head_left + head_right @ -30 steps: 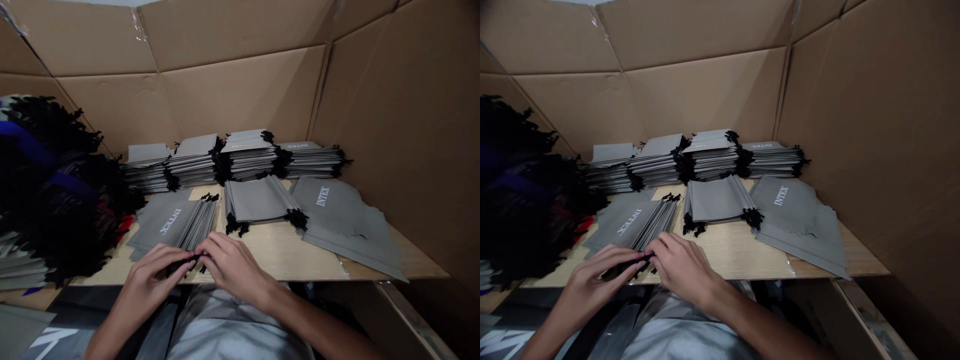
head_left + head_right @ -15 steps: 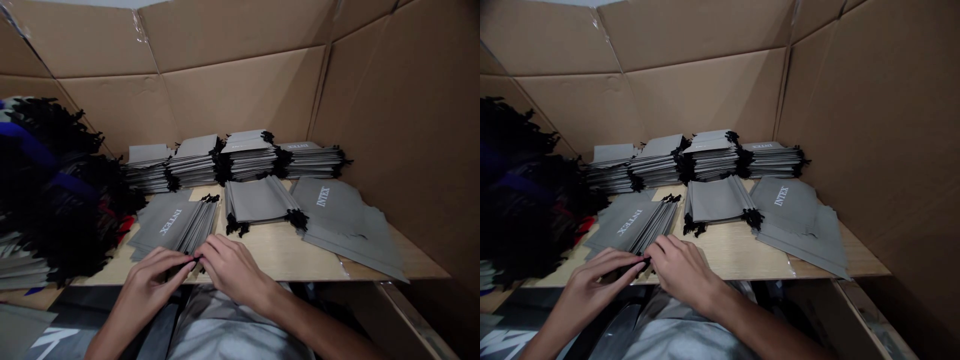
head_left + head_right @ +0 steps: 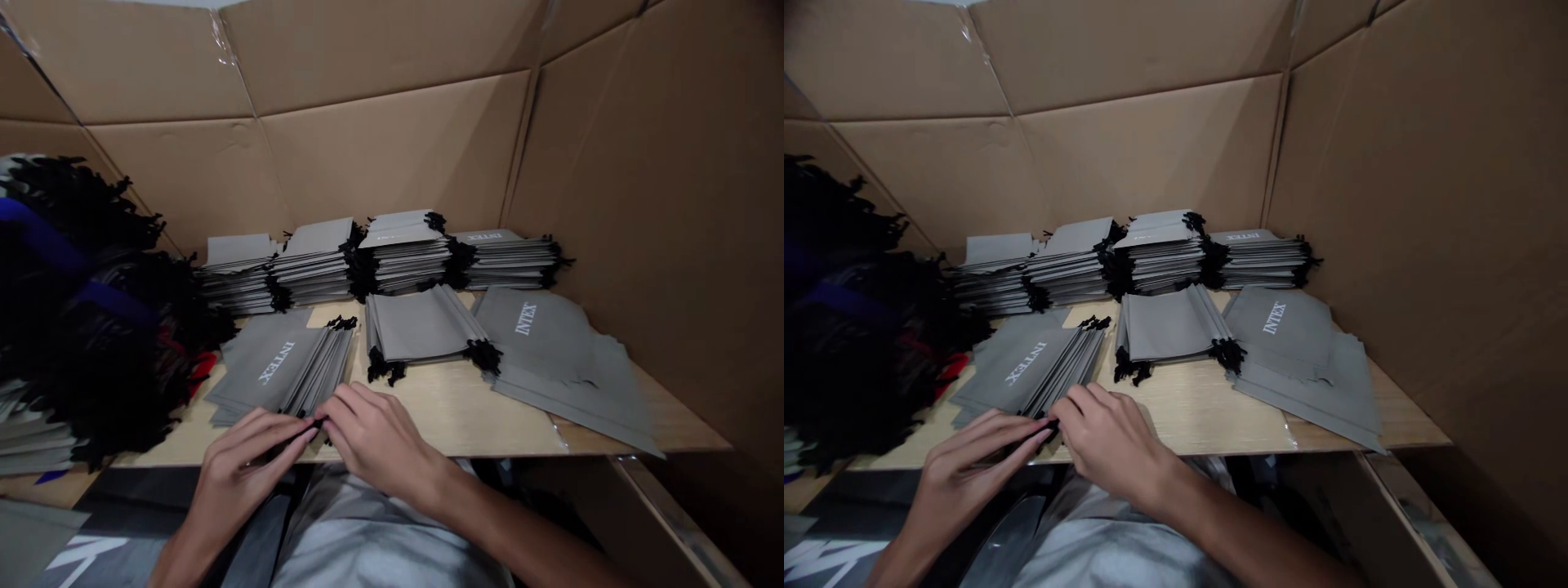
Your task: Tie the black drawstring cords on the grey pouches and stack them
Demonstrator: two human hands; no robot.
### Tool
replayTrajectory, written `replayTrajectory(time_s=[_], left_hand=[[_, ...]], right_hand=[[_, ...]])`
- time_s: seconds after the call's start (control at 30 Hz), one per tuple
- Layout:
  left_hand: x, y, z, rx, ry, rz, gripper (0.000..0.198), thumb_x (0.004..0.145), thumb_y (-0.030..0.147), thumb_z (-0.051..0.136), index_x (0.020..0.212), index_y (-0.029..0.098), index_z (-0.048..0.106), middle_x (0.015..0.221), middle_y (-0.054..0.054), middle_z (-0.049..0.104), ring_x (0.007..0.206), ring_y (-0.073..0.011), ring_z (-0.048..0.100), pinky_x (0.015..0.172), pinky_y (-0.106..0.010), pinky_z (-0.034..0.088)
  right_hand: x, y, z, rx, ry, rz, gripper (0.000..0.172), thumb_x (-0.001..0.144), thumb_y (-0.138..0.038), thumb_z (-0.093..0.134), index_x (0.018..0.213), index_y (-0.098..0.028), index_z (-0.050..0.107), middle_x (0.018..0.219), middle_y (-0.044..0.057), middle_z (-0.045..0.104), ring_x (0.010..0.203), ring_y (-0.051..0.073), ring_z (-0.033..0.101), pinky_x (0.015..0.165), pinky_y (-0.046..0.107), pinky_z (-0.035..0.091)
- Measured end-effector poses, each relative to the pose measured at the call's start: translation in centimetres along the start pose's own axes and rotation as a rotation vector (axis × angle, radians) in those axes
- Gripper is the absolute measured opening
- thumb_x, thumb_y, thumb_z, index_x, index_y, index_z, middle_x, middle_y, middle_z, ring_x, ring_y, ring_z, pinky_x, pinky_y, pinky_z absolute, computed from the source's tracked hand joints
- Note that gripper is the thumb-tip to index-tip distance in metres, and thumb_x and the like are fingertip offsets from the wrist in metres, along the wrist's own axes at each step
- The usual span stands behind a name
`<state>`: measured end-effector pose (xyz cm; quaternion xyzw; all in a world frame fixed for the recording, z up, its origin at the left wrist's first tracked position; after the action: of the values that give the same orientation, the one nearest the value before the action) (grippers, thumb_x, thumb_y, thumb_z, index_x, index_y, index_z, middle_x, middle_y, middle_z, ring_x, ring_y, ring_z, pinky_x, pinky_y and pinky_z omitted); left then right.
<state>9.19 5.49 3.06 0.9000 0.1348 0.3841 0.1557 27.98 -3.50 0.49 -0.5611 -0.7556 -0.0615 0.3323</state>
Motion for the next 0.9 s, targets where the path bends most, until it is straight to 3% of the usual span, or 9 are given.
replayTrajectory(time_s=[0.13, 0.27, 0.53, 0.67, 0.9], left_hand=[[0.0, -0.2, 0.1, -0.020, 0.011, -0.071, 0.022, 0.095, 0.016, 0.086, 0.112, 0.030, 0.089, 0.099, -0.001, 0.089, 0.083, -0.0186, 0.079, 0.080, -0.029, 0.062], [-0.1, -0.5, 0.2, -0.046, -0.025, -0.246, 0.008, 0.098, 0.030, 0.083, 0.102, 0.028, 0.090, 0.090, -0.001, 0.087, 0.079, -0.0181, 0.080, 0.076, -0.025, 0.063], [0.2, -0.9, 0.2, -0.099, -0.023, -0.510, 0.035, 0.096, 0.058, 0.079, 0.092, 0.024, 0.088, 0.086, -0.003, 0.089, 0.077, -0.0210, 0.083, 0.071, -0.023, 0.065], [0.0, -1.2, 0.3, -0.110, -0.051, -0.539, 0.040, 0.097, 0.062, 0.076, 0.092, 0.023, 0.087, 0.086, -0.003, 0.089, 0.080, -0.0229, 0.084, 0.073, -0.025, 0.066], [-0.5, -1.2, 0.4, -0.104, -0.023, -0.487, 0.030, 0.100, 0.051, 0.077, 0.105, 0.023, 0.085, 0.097, -0.004, 0.087, 0.079, -0.0195, 0.078, 0.069, -0.023, 0.063]], right_hand=[[0.1, 0.1, 0.0, 0.043, 0.014, 0.047, 0.007, 0.114, -0.022, 0.060, 0.115, -0.021, 0.066, 0.109, 0.006, 0.074, 0.098, 0.022, 0.070, 0.075, 0.034, 0.052], [0.2, 0.2, 0.0, 0.056, 0.022, 0.066, 0.007, 0.114, -0.022, 0.061, 0.118, -0.021, 0.066, 0.111, 0.006, 0.074, 0.101, 0.023, 0.070, 0.077, 0.034, 0.053], [0.1, 0.2, -0.2, 0.073, 0.004, 0.072, 0.011, 0.116, -0.025, 0.058, 0.122, -0.023, 0.067, 0.108, 0.005, 0.074, 0.098, 0.022, 0.072, 0.078, 0.032, 0.053], [0.1, 0.3, -0.2, 0.079, -0.009, 0.080, 0.012, 0.116, -0.025, 0.057, 0.123, -0.024, 0.067, 0.106, 0.004, 0.073, 0.095, 0.021, 0.072, 0.076, 0.031, 0.052], [0.1, 0.4, -0.1, 0.096, -0.018, 0.073, 0.020, 0.115, -0.017, 0.055, 0.129, -0.025, 0.066, 0.108, 0.004, 0.074, 0.098, 0.020, 0.072, 0.078, 0.029, 0.052]])
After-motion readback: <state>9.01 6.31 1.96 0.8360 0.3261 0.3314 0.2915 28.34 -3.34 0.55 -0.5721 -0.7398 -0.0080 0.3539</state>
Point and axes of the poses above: each hand's wrist, its own x-axis towards the middle knuckle, its own z-axis out of the palm, y = z × x, the point moved 3 cm from there along x, towards the middle knuckle
